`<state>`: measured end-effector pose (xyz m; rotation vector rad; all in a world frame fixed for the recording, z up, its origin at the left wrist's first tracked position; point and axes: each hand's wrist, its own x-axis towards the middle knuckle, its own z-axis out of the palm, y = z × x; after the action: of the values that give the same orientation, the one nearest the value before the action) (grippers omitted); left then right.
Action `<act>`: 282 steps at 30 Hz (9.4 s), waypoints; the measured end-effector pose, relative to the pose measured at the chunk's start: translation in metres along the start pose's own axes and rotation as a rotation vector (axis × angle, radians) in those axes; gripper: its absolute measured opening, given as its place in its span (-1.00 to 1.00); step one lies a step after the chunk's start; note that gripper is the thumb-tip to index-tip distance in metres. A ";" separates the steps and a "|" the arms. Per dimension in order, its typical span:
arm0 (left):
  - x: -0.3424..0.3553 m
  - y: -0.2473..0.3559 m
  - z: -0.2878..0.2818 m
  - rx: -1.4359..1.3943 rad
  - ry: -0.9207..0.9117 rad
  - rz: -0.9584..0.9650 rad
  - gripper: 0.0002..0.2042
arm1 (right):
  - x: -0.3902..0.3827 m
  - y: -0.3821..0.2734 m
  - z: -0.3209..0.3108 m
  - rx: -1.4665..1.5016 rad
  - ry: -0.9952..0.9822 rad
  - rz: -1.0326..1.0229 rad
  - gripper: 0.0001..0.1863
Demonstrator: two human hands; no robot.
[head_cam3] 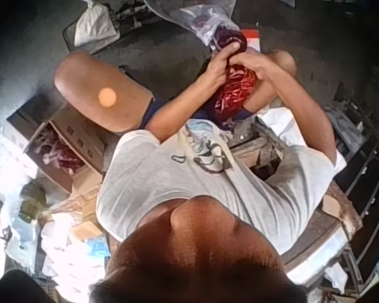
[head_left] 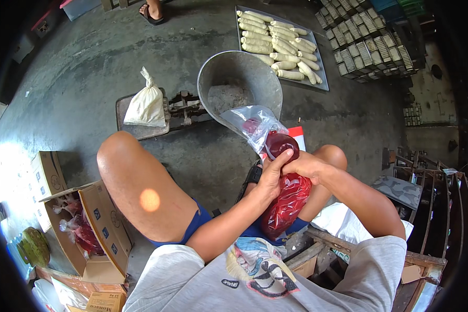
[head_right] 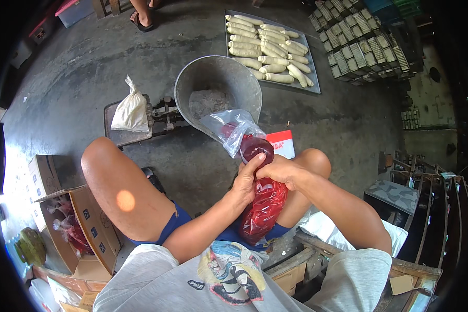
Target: The person picks up plastic bags containing a red paste and places them into a larger clear plastic bag by hand. The person then twists the opening of the larger bag to close it.
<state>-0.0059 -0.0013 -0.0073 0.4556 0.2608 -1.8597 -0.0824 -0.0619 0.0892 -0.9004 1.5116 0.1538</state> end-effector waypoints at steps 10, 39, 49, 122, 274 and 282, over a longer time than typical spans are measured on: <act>0.005 -0.004 -0.001 0.055 0.055 -0.008 -0.48 | 0.008 0.000 0.005 -0.056 -0.030 0.044 -0.64; 0.003 0.001 -0.010 -0.020 -0.051 -0.115 -0.45 | -0.004 -0.015 -0.003 0.022 -0.081 0.089 -0.59; 0.004 -0.003 -0.008 -0.021 0.032 -0.125 -0.42 | 0.011 0.004 0.000 -0.086 -0.047 0.002 -0.60; -0.030 0.022 0.026 0.545 -0.313 0.067 -0.53 | -0.032 0.058 0.007 0.453 -0.008 -0.518 -0.50; -0.058 0.000 0.002 1.981 0.161 0.743 -0.33 | -0.039 0.074 0.044 1.219 -0.133 -0.895 0.05; -0.071 0.020 -0.027 1.573 0.165 0.750 -0.36 | 0.004 0.079 0.040 0.767 0.276 -1.126 -0.04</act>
<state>0.0377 0.0639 -0.0001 1.4868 -1.2131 -0.9333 -0.0985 0.0139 0.0459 -1.0058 0.9543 -1.3135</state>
